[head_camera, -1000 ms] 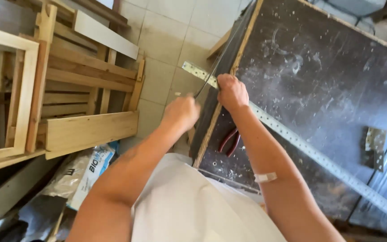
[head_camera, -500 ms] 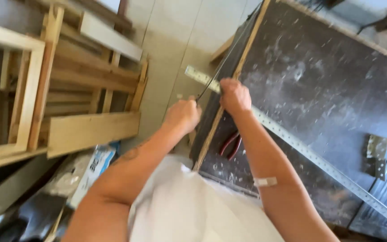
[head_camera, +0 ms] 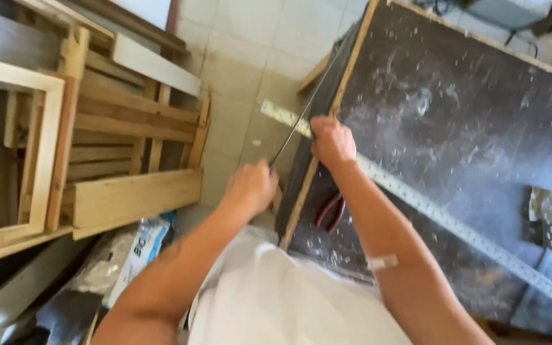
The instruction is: Cutting a perforated metal strip using a manual hacksaw and pliers on a workbench in a workshop.
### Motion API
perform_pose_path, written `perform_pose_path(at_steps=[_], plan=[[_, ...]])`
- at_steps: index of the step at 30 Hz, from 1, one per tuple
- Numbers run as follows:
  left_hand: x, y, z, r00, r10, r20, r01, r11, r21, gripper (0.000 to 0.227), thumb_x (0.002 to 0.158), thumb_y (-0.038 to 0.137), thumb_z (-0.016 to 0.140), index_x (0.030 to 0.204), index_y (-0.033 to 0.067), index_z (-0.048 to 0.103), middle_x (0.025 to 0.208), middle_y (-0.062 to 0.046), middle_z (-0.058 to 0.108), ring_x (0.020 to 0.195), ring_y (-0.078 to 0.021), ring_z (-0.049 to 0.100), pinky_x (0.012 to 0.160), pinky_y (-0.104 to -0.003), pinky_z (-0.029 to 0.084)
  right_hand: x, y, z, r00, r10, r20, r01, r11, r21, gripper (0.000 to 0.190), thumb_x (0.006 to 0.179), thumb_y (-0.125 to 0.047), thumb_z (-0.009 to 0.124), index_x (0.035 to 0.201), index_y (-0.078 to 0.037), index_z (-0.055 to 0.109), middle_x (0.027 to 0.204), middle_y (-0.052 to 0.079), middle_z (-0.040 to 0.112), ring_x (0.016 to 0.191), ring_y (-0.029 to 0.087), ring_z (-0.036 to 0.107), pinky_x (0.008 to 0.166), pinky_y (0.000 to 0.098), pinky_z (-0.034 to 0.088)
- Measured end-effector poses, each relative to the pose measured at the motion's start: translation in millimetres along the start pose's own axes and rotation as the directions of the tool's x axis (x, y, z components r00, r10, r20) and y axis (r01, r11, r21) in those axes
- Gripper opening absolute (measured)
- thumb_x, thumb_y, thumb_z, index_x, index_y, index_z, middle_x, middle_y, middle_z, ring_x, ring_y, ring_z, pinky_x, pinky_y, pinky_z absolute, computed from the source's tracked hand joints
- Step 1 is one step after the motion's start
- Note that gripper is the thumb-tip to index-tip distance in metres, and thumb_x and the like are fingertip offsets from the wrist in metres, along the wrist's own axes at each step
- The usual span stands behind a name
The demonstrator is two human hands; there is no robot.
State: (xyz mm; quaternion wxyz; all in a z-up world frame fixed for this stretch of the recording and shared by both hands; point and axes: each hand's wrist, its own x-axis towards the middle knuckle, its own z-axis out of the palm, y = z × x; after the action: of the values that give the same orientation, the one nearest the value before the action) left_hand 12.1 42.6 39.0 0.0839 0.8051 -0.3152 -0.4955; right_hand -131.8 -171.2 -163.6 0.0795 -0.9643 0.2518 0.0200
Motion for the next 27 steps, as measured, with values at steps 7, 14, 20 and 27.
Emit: perform_pose_path(at_steps=[7,14,20,27], plan=[[32,8,9,0.998,0.042,-0.046,-0.042,0.999,0.015,0.054,0.107,0.031,0.039,0.138,-0.0087,0.060,0.120,-0.033,0.073,0.116,-0.0461,0.072,0.095,-0.060,0.058,-4,-7,1,0.997,0.030,0.070,-0.033,0.999,0.036,0.017,0.072,-0.022,0.065,0.087,-0.026,0.059,0.092,-0.004,0.064,0.096,0.025,0.073,0.078,0.0450,0.064],[74,9,23,0.995,0.039,-0.088,-0.040,0.999,-0.011,0.053,0.106,0.028,0.040,0.138,-0.0095,0.059,0.114,-0.032,0.074,0.110,-0.0450,0.074,0.090,-0.058,0.060,6,2,3,1.000,-0.012,0.011,0.012,0.999,0.040,0.024,0.069,-0.022,0.069,0.089,-0.025,0.057,0.093,-0.003,0.062,0.101,0.023,0.070,0.080,0.0423,0.063],[30,-10,18,1.000,-0.012,-0.003,0.012,1.000,0.020,0.054,0.106,0.031,0.039,0.140,-0.0062,0.058,0.114,-0.030,0.075,0.109,-0.0442,0.075,0.091,-0.058,0.060,2,-3,0,0.999,0.026,0.019,-0.027,0.998,0.056,0.019,0.070,-0.019,0.068,0.085,-0.025,0.058,0.086,-0.004,0.061,0.093,0.024,0.072,0.075,0.0437,0.064],[79,6,24,0.995,0.014,-0.097,-0.018,0.999,-0.042,0.051,0.106,0.031,0.044,0.136,-0.0048,0.064,0.118,-0.030,0.074,0.113,-0.0446,0.074,0.092,-0.057,0.060,5,0,7,0.998,-0.005,-0.057,0.003,1.000,-0.022,0.018,0.073,-0.023,0.064,0.091,-0.029,0.061,0.094,-0.005,0.065,0.102,0.020,0.070,0.078,0.0395,0.062]])
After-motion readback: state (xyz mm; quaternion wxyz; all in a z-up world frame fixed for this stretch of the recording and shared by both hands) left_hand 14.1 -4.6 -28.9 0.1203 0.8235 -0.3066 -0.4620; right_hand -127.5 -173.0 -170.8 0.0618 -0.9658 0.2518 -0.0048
